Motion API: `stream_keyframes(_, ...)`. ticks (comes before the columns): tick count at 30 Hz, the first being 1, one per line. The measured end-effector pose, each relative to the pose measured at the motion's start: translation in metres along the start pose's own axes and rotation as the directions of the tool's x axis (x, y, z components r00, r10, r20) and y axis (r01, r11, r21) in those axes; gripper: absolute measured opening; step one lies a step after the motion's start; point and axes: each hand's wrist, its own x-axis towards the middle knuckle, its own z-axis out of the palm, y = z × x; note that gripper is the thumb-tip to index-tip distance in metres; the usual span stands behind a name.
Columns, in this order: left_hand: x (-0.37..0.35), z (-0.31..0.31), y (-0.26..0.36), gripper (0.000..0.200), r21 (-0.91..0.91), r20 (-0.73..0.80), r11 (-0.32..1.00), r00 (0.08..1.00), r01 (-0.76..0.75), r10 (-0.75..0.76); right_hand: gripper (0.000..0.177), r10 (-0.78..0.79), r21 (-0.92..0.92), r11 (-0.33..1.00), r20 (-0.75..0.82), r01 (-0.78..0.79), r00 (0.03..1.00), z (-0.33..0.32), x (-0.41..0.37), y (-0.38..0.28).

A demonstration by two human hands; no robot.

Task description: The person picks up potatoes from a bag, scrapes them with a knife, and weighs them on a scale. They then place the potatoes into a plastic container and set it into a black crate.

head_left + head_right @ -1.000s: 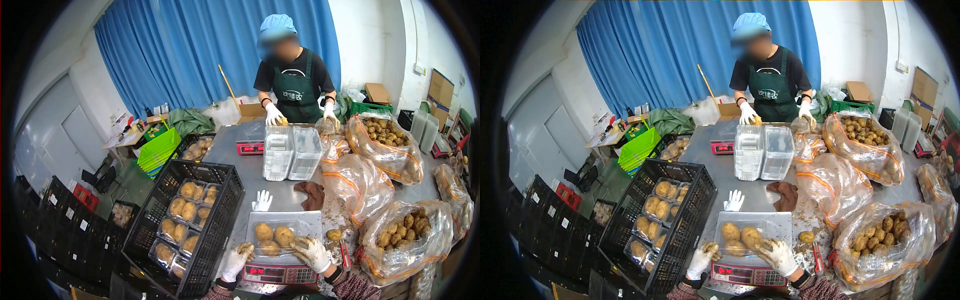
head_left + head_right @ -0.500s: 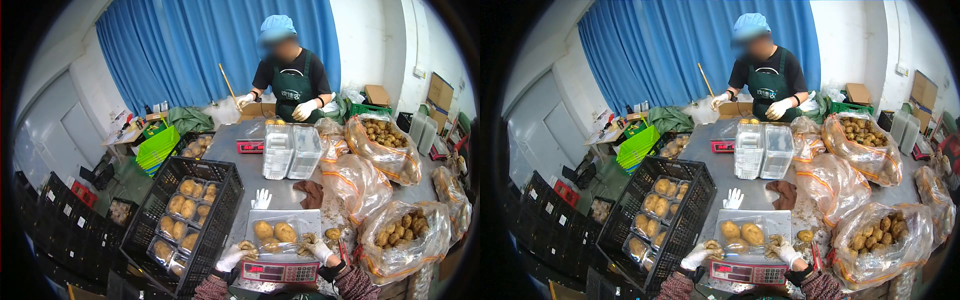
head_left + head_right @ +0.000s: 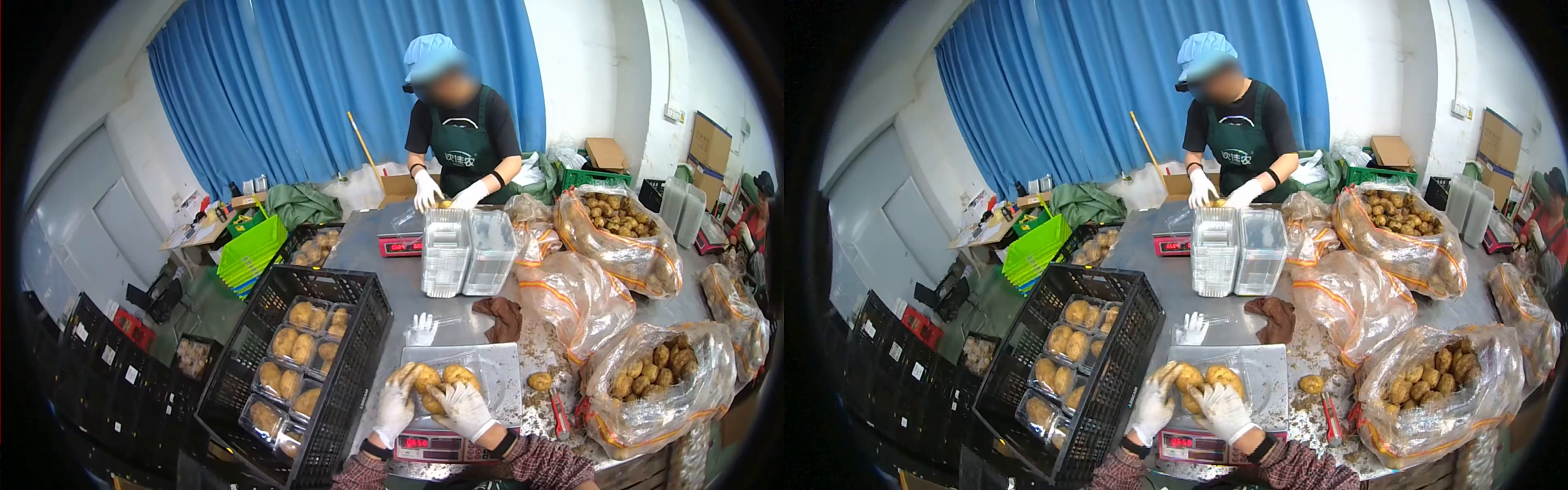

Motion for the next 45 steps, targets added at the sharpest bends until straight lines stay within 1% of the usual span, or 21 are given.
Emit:
stream_keyframes(3,0.014,0.007,-0.007,0.069,0.049,0.148,0.997,0.987,-0.067,0.059,0.057,-0.001,0.03,1.0,0.023,0.001,1.0,0.0,0.0,0.007)
stream_keyframes(4,0.018,0.007,-0.009,0.071,0.077,0.193,0.994,0.979,-0.076,0.06,0.056,0.104,0.236,0.968,-0.048,-0.09,0.993,-0.003,-0.002,0.013)
stream_keyframes(5,0.024,0.005,-0.007,0.071,0.07,0.192,0.994,0.979,-0.082,0.067,0.054,0.223,0.433,0.887,-0.098,-0.161,0.97,-0.006,-0.004,0.018)
stream_keyframes(6,0.027,0.004,-0.003,0.072,0.153,0.256,0.987,0.967,-0.048,0.007,0.052,0.419,0.761,0.574,0.044,-0.302,0.907,-0.013,-0.01,0.02)
stream_keyframes(7,0.029,0.004,0.002,0.072,0.233,0.321,0.972,0.946,-0.025,-0.053,0.052,0.436,0.753,0.577,0.043,-0.315,0.899,-0.013,-0.016,0.03)
stream_keyframes(9,0.033,0.003,0.006,0.071,0.27,0.272,0.962,0.962,-0.038,-0.038,0.051,0.624,0.958,0.196,0.043,-0.21,0.78,-0.007,-0.039,0.066)
stream_keyframes(10,0.034,0.002,0.007,0.069,0.278,0.241,0.96,0.97,-0.028,-0.042,0.05,0.642,0.951,0.209,0.041,-0.226,0.766,-0.007,-0.055,0.09)
stream_keyframes(11,0.032,0.001,0.007,0.068,0.285,0.213,0.958,0.976,-0.019,-0.044,0.051,0.702,0.911,0.275,0.027,-0.306,0.712,-0.022,-0.064,0.1)
stream_keyframes(13,0.029,-0.001,0.008,0.062,0.207,0.176,0.978,0.983,0.014,-0.052,0.056,0.804,0.355,0.572,-0.067,-0.739,0.591,-0.043,-0.092,0.118)
stream_keyframes(17,0.015,0.017,-0.005,0.055,0.305,-0.007,0.936,0.983,-0.174,0.185,0.049,0.866,0.029,0.494,0.068,-0.869,0.495,-0.041,-0.13,0.132)
stream_keyframes(21,0.013,0.035,-0.001,0.041,0.384,-0.026,0.92,0.995,-0.081,0.098,0.061,0.844,0.01,0.522,0.144,-0.853,0.517,0.006,-0.152,0.135)
stream_keyframes(23,0.016,0.025,0.012,0.049,0.614,0.107,0.787,0.994,-0.054,-0.015,0.058,0.792,-0.089,0.607,-0.012,-0.79,0.61,-0.002,-0.162,0.125)
stream_keyframes(25,0.012,0.021,0.016,0.055,0.545,0.098,0.837,0.995,-0.038,-0.019,0.053,0.61,0.063,0.791,-0.167,-0.609,0.775,-0.042,-0.177,0.113)
stream_keyframes(29,0.01,0.02,0.024,0.062,0.475,0.16,0.879,0.986,-0.036,-0.046,0.034,0.557,0.0,0.831,-0.013,-0.557,0.831,-0.179,-0.217,0.126)
stream_keyframes(31,0.01,0.021,0.026,0.065,0.418,0.172,0.908,0.978,0.037,-0.119,0.035,0.701,-0.309,0.699,0.119,-0.645,0.703,-0.212,-0.232,0.168)
stream_keyframes(37,0.02,0.007,0.071,0.063,0.667,0.112,0.744,0.992,-0.034,-0.055,0.036,0.711,-0.382,0.683,0.54,-0.623,0.45,-0.142,-0.242,0.289)
stream_keyframes(39,0.018,-0.003,0.096,0.059,0.409,0.09,0.912,0.996,-0.044,0.008,0.045,0.681,-0.415,0.726,0.543,-0.549,0.491,-0.112,-0.244,0.293)
stream_keyframes(40,0.01,0.01,0.093,0.057,-0.352,0.005,0.927,0.99,0.132,-0.139,0.054,0.684,-0.432,0.727,0.522,-0.533,0.51,-0.104,-0.244,0.296)
stream_keyframes(41,0.007,0.009,0.104,0.057,-0.673,0.101,0.673,0.939,0.307,-0.328,0.056,0.669,-0.387,0.739,0.514,-0.551,0.536,-0.104,-0.248,0.302)
stream_keyframes(43,0.012,-0.012,0.153,0.058,0.015,0.001,0.995,0.995,-0.095,0.095,0.058,0.694,-0.364,0.699,0.554,-0.616,0.46,-0.142,-0.24,0.302)
stream_keyframes(45,0.0,-0.002,0.156,0.058,-0.202,0.046,0.979,0.999,-0.005,0.015,0.065,0.79,-0.372,0.602,0.405,-0.707,0.46,-0.185,-0.243,0.302)
